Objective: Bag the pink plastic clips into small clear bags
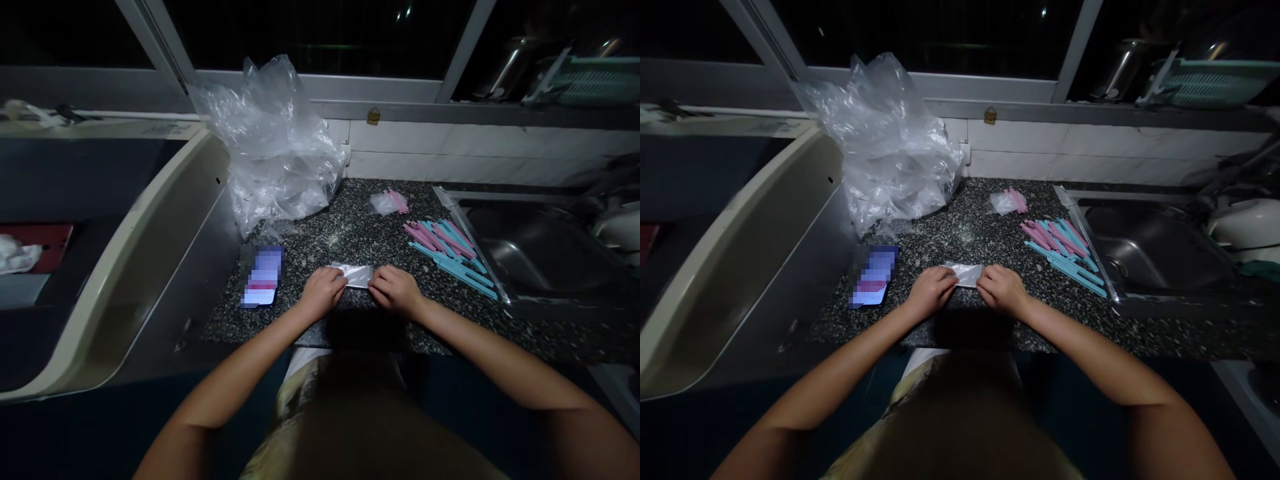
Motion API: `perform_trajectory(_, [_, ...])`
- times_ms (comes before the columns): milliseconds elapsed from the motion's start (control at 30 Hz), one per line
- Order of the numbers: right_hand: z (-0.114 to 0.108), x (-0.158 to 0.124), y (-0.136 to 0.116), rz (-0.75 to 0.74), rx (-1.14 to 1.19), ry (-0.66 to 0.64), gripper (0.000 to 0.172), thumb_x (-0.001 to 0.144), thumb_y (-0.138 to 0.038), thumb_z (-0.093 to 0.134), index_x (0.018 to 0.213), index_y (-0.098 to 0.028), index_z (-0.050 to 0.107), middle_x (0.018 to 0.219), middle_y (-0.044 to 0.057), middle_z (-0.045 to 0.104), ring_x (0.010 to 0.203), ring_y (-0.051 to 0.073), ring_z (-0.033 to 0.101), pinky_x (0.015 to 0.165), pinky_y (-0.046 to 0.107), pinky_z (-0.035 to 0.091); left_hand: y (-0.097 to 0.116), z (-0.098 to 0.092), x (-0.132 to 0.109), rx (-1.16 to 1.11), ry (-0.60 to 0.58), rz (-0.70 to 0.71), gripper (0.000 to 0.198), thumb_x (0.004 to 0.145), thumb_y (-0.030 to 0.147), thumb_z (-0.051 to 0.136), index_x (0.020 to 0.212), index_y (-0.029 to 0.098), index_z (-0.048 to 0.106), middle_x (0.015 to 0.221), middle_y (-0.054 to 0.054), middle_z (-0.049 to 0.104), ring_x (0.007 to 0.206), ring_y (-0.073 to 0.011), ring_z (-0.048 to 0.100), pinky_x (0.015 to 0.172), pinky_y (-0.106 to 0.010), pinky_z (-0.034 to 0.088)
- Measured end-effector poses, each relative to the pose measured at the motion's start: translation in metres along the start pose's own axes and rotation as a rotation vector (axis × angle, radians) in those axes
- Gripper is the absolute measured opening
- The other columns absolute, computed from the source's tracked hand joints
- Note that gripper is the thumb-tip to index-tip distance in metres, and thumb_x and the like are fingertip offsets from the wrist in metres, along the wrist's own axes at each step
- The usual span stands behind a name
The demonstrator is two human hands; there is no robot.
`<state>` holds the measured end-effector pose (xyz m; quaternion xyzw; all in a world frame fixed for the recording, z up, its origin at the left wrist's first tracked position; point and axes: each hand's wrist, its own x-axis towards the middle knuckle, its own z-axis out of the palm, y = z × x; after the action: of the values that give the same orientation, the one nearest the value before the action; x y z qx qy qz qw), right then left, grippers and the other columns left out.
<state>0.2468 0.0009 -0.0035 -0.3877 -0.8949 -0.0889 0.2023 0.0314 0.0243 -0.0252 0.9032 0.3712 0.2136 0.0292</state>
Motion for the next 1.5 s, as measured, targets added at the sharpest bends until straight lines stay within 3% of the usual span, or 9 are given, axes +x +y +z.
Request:
perform_trajectory(100, [0.0,0.002,0.001,0.033,0.074,-0.004,0.028,0.08,-0.042,0.052,0.089,-0.018,0.062,0.083,0.007,0.057,0.078,0.018,0.047,0.067,0.028,0.034,-0.002,-0.003,0.001,-0.035,0.035,-0.026,0.023,0.084,0.023,0.044,0.089,0.018,0.066,0.095,-0.01,0.063,0.087,-0.0193,0.056,0.076,-0.034,0.044])
perform_trajectory(367, [-0.007,0.015,-0.002,0.102,0.257,0.065,0.02,0.083,-0.026,0.047,0.071,-0.018,0.061,0.073,0.006,0.056,0.072,0.016,0.045,0.066,0.029,0.036,-0.003,-0.019,-0.001,-0.281,0.042,-0.078,0.019,0.079,0.026,0.054,0.092,0.018,0.065,0.098,-0.007,0.063,0.092,-0.0196,0.054,0.083,-0.036,0.042])
perform_trajectory(467, [-0.017,0.028,-0.005,0.09,0.327,0.065,0.018,0.082,-0.026,0.048,0.069,-0.018,0.059,0.072,0.005,0.055,0.071,0.016,0.045,0.067,0.029,0.037,0.006,-0.031,0.008,-0.389,0.115,-0.075,0.028,0.075,0.032,0.06,0.098,0.017,0.062,0.097,-0.009,0.062,0.093,-0.0201,0.053,0.083,-0.035,0.042])
perform_trajectory(567, [-0.023,0.039,-0.006,0.108,0.393,0.078,0.016,0.08,-0.028,0.051,0.07,-0.018,0.059,0.073,0.005,0.056,0.073,0.016,0.047,0.069,0.03,0.039,0.012,-0.04,0.02,-0.531,0.214,-0.073,0.016,0.078,0.028,0.055,0.082,0.016,0.064,0.082,-0.006,0.062,0.082,-0.0166,0.055,0.077,-0.031,0.043])
perform_trajectory(767, [-0.017,0.038,-0.002,0.247,0.554,0.056,0.016,0.077,-0.033,0.056,0.075,-0.018,0.06,0.076,0.004,0.06,0.077,0.017,0.052,0.072,0.031,0.04,0.009,-0.047,0.025,-0.786,0.341,-0.315,0.016,0.076,0.029,0.054,0.07,0.016,0.062,0.074,-0.004,0.062,0.074,-0.0141,0.055,0.071,-0.027,0.043])
perform_trajectory(967, [-0.014,0.036,-0.003,0.3,0.653,-0.007,0.019,0.077,-0.032,0.052,0.065,-0.017,0.057,0.065,0.002,0.056,0.068,0.015,0.05,0.067,0.028,0.039,0.008,-0.046,0.025,-0.994,0.273,-0.505,0.021,0.066,0.035,0.061,0.071,0.015,0.061,0.07,-0.001,0.061,0.068,-0.013,0.053,0.065,-0.023,0.041])
perform_trajectory(1100, [-0.016,0.038,-0.008,0.469,0.774,0.007,0.025,0.077,-0.038,0.05,0.066,-0.017,0.058,0.065,0.002,0.056,0.064,0.013,0.05,0.064,0.026,0.04,0.006,-0.042,0.025,-1.062,0.297,-0.622,0.025,0.064,0.04,0.061,0.064,0.015,0.06,0.062,0.001,0.057,0.061,-0.0114,0.049,0.059,-0.022,0.038])
perform_trajectory(1367, [-0.011,0.036,-0.007,0.621,0.939,-0.09,0.029,0.071,-0.043,0.051,0.063,-0.016,0.056,0.056,-0.002,0.052,0.054,0.01,0.045,0.055,0.023,0.036,0.004,-0.039,0.03,-1.205,0.281,-0.688,0.029,0.057,0.04,0.067,0.064,0.014,0.059,0.061,0.001,0.056,0.057,-0.0091,0.046,0.055,-0.02,0.036])
perform_trajectory(1500, [-0.005,0.035,-0.001,0.697,0.954,-0.06,0.03,0.069,-0.045,0.053,0.062,-0.016,0.056,0.054,-0.003,0.05,0.052,0.009,0.043,0.052,0.022,0.034,-0.003,-0.027,0.033,-1.318,0.285,-0.74,0.041,0.06,0.05,0.063,0.084,0.016,0.059,0.064,0.001,0.057,0.054,-0.0091,0.047,0.052,-0.02,0.036])
